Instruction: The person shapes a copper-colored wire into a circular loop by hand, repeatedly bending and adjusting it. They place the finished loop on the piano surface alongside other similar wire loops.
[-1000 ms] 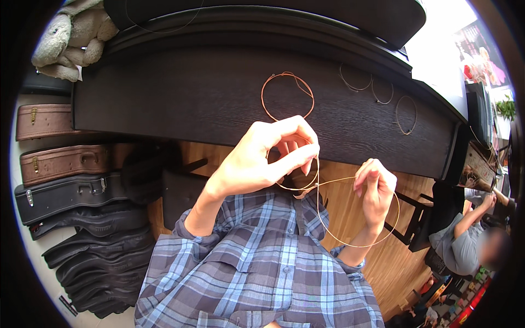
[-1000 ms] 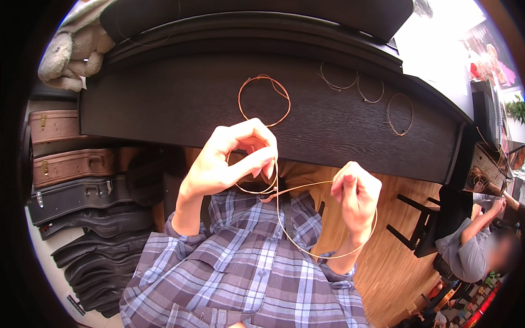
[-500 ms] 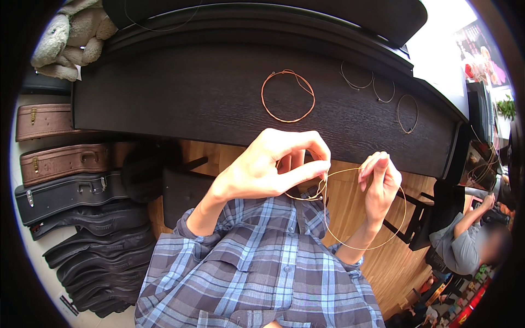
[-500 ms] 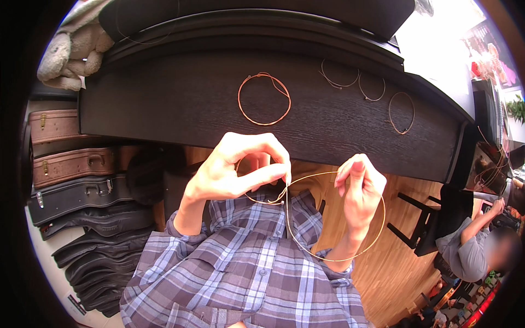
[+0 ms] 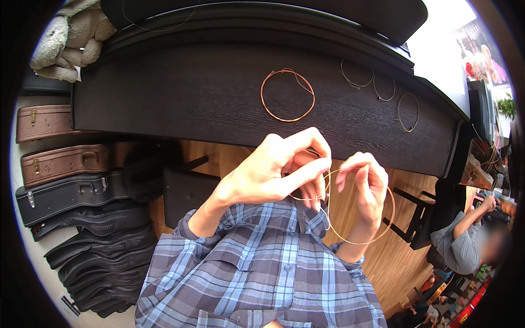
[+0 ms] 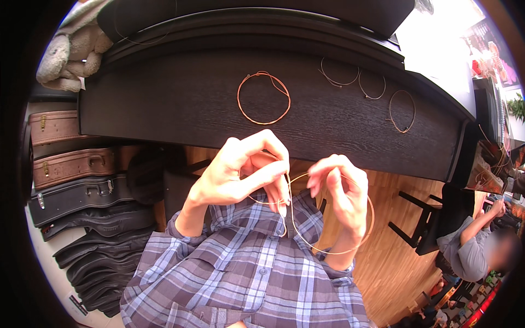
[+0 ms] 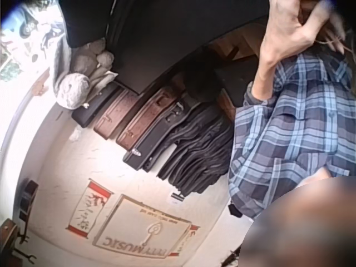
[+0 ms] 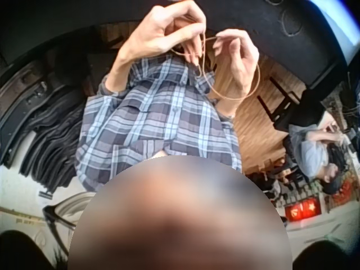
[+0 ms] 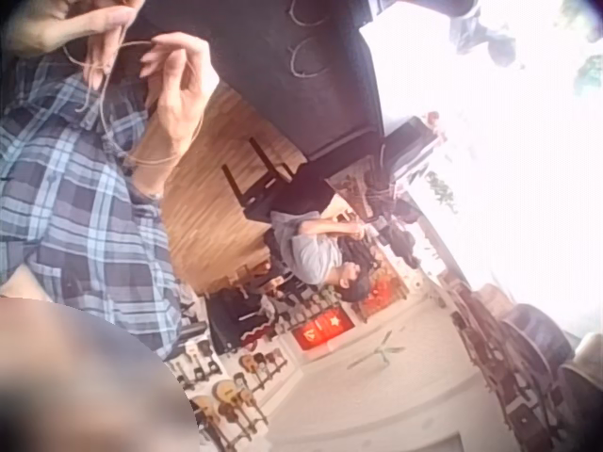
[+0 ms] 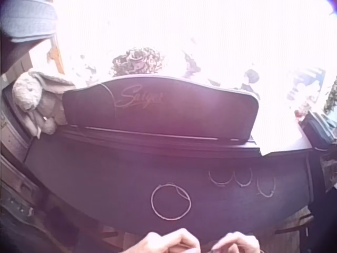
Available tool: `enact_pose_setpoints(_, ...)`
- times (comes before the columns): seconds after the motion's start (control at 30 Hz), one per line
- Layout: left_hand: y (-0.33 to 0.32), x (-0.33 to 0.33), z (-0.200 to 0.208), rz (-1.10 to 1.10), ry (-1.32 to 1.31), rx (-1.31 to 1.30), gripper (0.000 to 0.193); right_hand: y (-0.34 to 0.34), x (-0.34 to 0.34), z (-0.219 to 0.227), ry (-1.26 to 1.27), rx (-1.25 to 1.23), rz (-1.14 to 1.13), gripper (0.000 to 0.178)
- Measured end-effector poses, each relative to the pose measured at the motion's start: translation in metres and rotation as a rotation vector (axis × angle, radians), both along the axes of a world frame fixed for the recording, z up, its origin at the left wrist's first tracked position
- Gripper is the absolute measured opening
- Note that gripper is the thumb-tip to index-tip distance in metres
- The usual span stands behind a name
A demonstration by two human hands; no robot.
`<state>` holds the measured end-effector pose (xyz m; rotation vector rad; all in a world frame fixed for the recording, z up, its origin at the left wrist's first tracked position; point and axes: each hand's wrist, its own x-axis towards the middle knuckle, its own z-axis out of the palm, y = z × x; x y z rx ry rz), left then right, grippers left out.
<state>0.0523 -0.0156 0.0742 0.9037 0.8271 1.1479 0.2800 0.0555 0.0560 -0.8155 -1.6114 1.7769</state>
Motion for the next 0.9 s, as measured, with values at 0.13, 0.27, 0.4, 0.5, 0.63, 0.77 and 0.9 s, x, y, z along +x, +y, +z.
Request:
enact_pose_setpoints(0.13, -0.005, -0.006, 0.008, 0.075, 0.049, 0.008, 0.007, 0.007, 0.03, 0.007, -0.258, 0.069, 0.062, 0.068)
enact_pose_setpoints(0.27, -0.01, -0.012, 0.013, 0.125, 0.066, 0.029, 0.008, 0.013, 0.056, 0.019, -0.435, 0.419, -0.291, 0.034)
enact_pose_setpoints(0.4, -0.013, -0.014, 0.017, 0.148, 0.048, 0.05, 0.007, 0.002, 0.045, 0.042, -0.133, 0.85, -0.212, 0.055)
enact_pose_setpoints(0.5, -0.013, -0.014, 0.02, 0.157, 0.074, 0.069, 0.006, -0.002, 0.013, 0.063, -0.109, 1.042, 0.062, 0.058)
enact_pose_setpoints(0.63, -0.015, -0.015, 0.024, 0.184, 0.171, 0.099, 0.007, -0.015, -0.031, 0.07, -0.299, 1.02, 0.056, 0.038)
enact_pose_setpoints(0.77, -0.009, -0.007, 0.021, 0.228, 0.245, 0.115, 0.008, -0.001, -0.042, 0.064, -0.19, 1.045, 0.094, 0.03)
enact_pose_setpoints(0.9, -0.01, -0.011, 0.013, 0.368, 0.223, 0.099, 0.005, 0.0, -0.052, 0.057, -0.176, 1.057, 0.06, 0.028)
